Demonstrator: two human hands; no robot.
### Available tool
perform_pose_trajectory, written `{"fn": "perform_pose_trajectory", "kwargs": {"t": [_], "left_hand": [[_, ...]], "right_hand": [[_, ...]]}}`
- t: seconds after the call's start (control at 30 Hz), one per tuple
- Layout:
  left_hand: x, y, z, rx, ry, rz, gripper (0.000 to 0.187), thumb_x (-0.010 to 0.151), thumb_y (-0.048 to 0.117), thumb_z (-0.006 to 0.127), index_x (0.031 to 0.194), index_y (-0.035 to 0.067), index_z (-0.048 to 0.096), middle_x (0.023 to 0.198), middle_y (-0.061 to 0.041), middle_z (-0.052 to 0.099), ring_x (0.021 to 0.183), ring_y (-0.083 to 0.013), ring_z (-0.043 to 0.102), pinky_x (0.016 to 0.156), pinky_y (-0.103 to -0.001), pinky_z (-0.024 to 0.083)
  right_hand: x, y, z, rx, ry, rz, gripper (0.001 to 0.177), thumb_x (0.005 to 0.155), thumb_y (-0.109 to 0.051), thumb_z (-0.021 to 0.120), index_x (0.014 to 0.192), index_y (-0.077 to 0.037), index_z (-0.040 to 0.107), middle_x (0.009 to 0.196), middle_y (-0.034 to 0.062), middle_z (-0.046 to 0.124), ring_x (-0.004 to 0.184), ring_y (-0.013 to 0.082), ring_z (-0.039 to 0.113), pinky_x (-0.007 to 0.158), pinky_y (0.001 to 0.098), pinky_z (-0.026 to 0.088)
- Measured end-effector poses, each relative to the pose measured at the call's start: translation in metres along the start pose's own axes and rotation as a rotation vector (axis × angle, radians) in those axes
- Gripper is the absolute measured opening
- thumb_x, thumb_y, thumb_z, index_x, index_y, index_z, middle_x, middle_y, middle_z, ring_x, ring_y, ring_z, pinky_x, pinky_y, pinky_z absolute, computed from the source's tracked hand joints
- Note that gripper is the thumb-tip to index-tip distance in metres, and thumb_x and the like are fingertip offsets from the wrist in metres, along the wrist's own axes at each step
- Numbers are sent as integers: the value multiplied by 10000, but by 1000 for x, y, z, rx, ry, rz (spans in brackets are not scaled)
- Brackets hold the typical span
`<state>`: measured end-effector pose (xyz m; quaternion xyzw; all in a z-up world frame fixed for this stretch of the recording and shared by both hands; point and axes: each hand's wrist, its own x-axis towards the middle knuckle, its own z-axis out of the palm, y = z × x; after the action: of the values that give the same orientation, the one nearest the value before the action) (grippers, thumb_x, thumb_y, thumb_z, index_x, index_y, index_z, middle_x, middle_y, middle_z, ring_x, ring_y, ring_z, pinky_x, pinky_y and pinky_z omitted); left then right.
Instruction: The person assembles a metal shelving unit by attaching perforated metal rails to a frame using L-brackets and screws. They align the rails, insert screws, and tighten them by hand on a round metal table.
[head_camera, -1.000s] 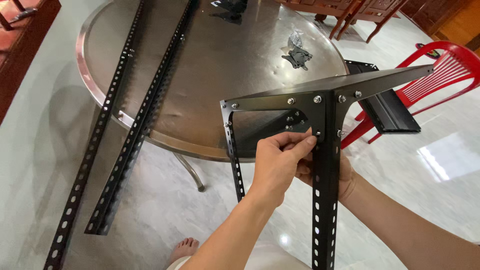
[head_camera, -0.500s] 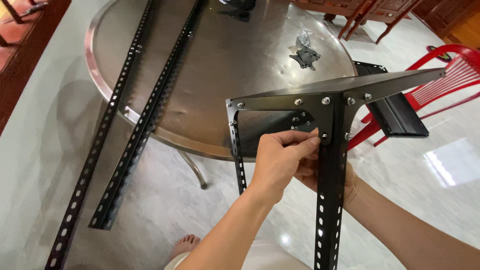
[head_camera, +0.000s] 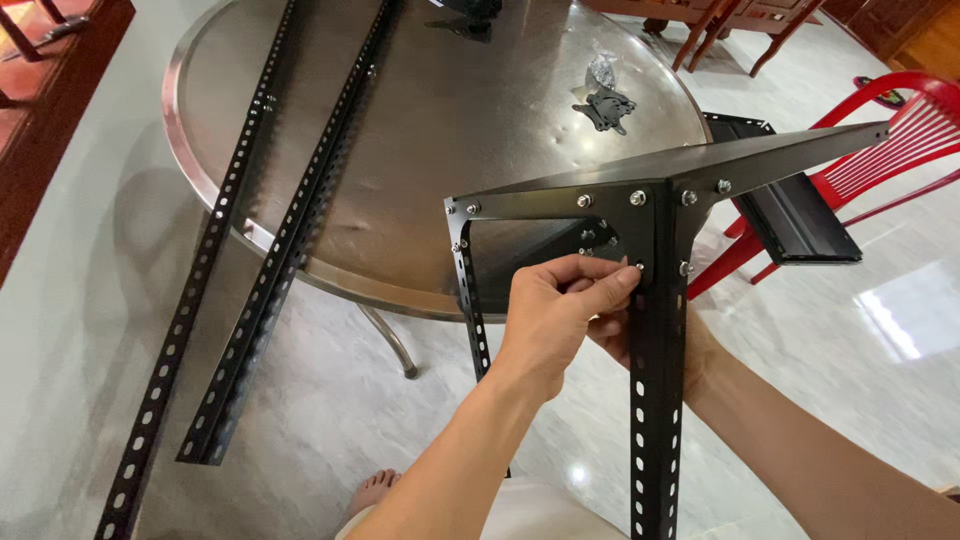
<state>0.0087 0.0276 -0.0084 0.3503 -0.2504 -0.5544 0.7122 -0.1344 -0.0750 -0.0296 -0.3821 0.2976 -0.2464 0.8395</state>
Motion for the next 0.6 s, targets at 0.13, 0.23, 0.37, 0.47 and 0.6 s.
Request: {"fn": "perform_pose_trajectory", "kwargs": {"t": [0.13,0.23,0.37,0.47,0.6], "left_hand": [[4,-6,-4,-2,12,-10,207,871,162,823,959,-21,785,724,-4,661,705,-95,622,776,-293,513],[10,-8,-9,4,-37,-67,206,859,168,801,979,2,775,773,-19,741,763,-110,679,895,-269,521],[14,-12,-9,-9,-49,-109,222,868,164,805,1026,10,780,809,-16,736,764,-112,658,889,-306,503],[16,-7,-13,-9,-85,-119,236,877,151,800,1072,20,779,857,-21,735,782,-117,659,884,-312,499],[12,-1,-17,-42,-139,-177,267,888,162,767,1122,33,753,924,-30,752,864,-122,699,881,-321,500]], "right_hand": [[1,-1,-13,2,46,39,289,912,-305,648,976,-28,697,885,56,709,750,133,615,689,250,526],[7,-1,-22,128,-211,56,268,978,-296,723,983,-31,689,875,30,675,755,127,584,708,262,509],[9,-8,-20,62,-290,71,308,922,-336,769,990,-45,694,826,7,665,804,166,640,742,324,551],[8,-17,-10,7,-209,75,335,833,-340,772,1087,-130,712,895,-3,716,832,164,693,780,388,596],[3,-31,-10,-193,-85,107,442,765,-352,744,1159,-153,715,979,57,782,874,196,741,831,393,609]]}}
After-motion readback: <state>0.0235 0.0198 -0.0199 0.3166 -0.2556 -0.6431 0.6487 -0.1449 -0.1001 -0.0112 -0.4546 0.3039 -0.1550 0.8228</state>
